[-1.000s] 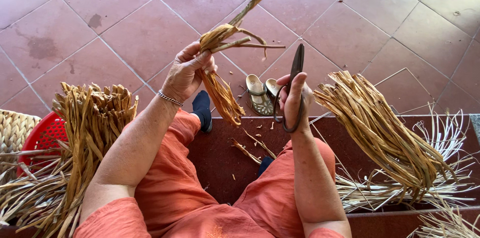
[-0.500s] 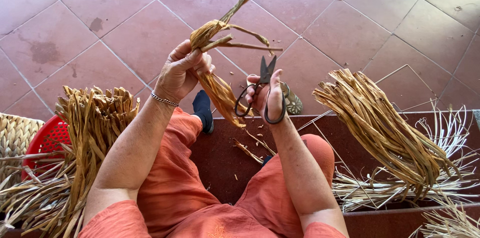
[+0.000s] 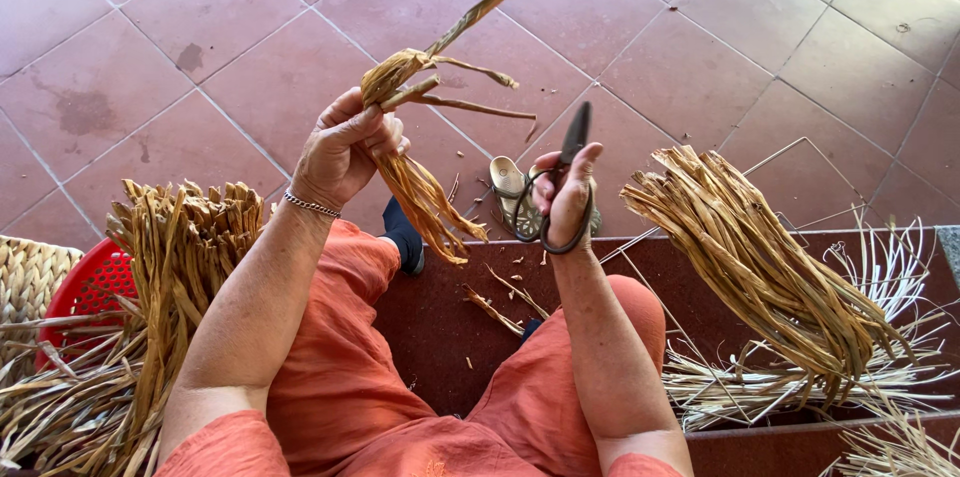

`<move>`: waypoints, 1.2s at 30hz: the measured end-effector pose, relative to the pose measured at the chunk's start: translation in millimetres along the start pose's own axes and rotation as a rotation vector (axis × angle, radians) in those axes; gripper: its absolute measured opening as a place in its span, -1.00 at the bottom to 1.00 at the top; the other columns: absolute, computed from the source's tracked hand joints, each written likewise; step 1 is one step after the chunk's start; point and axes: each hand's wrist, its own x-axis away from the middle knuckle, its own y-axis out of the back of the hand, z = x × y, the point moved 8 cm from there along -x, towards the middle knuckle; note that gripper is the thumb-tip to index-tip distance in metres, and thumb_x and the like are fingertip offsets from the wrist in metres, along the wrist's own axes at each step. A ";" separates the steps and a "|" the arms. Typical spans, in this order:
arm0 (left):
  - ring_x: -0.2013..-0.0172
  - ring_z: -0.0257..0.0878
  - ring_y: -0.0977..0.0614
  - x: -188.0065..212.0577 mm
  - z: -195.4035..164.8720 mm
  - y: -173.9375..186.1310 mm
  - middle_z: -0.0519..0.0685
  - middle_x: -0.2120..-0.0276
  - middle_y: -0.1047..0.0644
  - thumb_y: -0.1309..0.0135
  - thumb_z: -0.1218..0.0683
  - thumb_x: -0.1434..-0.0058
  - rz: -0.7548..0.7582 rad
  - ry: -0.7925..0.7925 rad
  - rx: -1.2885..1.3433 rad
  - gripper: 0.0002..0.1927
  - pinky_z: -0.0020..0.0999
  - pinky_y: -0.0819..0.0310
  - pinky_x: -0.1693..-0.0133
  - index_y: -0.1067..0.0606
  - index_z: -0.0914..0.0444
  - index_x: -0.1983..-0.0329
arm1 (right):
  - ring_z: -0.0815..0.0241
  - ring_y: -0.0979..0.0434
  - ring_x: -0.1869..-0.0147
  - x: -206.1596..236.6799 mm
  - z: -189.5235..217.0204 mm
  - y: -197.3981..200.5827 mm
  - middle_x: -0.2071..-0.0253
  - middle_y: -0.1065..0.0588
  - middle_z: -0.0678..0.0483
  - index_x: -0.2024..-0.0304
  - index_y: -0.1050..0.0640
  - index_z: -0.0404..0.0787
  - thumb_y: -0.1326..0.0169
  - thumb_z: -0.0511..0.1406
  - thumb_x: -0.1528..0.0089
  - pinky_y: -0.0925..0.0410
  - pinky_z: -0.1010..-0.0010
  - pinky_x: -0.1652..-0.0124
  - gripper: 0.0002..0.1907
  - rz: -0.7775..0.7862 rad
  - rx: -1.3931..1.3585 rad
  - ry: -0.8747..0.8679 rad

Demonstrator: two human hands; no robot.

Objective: The person sits on a tiled floor and uses scissors to trim bundles of dried plant stalks. They repeatedly cut the stalks to a uniform length and place the trimmed pieces into a red basket. The person also separates and aligns the stalks by hand before cutting.

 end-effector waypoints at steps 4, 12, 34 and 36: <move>0.42 -0.28 -0.32 2.1 3.7 8.6 -0.16 0.51 -0.33 -0.14 0.18 -0.42 -0.008 0.052 -0.066 -0.91 -0.22 -0.34 0.15 -0.59 0.17 0.05 | 0.44 -0.26 0.53 5.0 38.9 2.9 0.54 -0.27 0.24 0.08 -0.49 -0.30 0.35 0.32 -0.34 -0.17 0.60 0.50 -0.16 0.019 0.231 0.203; 0.40 -0.30 -0.38 7.0 26.3 16.6 -0.13 0.39 -0.48 -0.14 0.23 -0.38 0.030 0.190 -0.171 -0.84 -0.24 -0.41 0.17 -0.63 0.28 0.01 | 0.49 -0.31 0.38 12.8 65.2 -0.3 0.43 -0.31 0.27 -0.06 -0.48 -0.31 0.37 0.38 -0.30 -0.24 0.61 0.41 -0.06 0.106 0.478 0.297; 0.50 -0.42 -0.33 35.7 -77.8 62.5 -0.20 0.46 -0.41 -0.03 0.19 -0.43 -0.444 -0.327 -0.545 -0.91 -0.47 -0.29 0.36 -0.52 0.32 0.11 | 0.45 -0.16 0.57 0.9 48.4 41.3 0.58 -0.21 0.27 0.20 -0.49 -0.21 0.38 0.41 -0.31 -0.09 0.57 0.57 -0.12 0.013 0.369 0.048; 0.53 -0.39 -0.34 74.3 -107.4 81.4 -0.19 0.54 -0.36 0.01 0.17 -0.50 -0.585 -0.485 -0.461 -0.86 -0.43 -0.34 0.33 -0.53 0.30 0.16 | 0.44 -0.16 0.55 6.0 50.0 42.8 0.56 -0.23 0.26 0.17 -0.50 -0.22 0.37 0.40 -0.33 -0.10 0.57 0.55 -0.11 0.019 0.434 0.075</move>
